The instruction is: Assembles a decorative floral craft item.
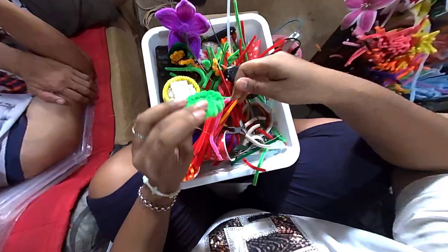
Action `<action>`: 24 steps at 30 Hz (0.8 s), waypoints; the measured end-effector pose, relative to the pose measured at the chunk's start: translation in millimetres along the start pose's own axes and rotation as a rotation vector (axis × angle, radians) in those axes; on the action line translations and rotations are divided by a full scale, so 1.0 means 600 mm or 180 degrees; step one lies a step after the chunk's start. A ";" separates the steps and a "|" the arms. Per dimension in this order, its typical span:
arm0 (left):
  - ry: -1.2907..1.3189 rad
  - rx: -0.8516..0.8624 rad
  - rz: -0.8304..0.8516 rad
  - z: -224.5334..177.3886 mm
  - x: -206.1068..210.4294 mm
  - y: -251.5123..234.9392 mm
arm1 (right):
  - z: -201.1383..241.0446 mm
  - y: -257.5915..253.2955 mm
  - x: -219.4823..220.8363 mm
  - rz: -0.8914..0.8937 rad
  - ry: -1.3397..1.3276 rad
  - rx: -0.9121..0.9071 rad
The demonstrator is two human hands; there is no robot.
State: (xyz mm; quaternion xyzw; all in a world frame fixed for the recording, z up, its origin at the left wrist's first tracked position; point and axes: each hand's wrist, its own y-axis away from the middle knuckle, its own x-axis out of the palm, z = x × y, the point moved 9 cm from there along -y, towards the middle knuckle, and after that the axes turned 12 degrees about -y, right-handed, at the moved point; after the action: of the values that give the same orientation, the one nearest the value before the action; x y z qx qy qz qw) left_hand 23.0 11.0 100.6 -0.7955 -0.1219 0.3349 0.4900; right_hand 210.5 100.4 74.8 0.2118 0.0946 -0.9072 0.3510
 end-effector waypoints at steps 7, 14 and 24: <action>-0.0051 0.0810 0.0373 -0.034 0.018 0.014 | 0.009 -0.006 0.049 0.0255 -0.2459 0.0542; 0.0151 -0.0392 0.0130 0.033 0.011 -0.011 | -0.012 -0.003 0.032 0.0026 -0.1683 0.0470; 0.0801 -0.2488 0.1026 0.118 0.050 0.033 | -0.061 -0.026 0.069 0.0007 -0.0768 0.0656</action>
State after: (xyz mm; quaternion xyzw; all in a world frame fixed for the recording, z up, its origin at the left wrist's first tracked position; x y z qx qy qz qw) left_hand -3.8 66.4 50.2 -0.9645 -0.0532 0.2363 0.1049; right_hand 184.1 99.1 24.1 0.1363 -0.0420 -0.9306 0.3372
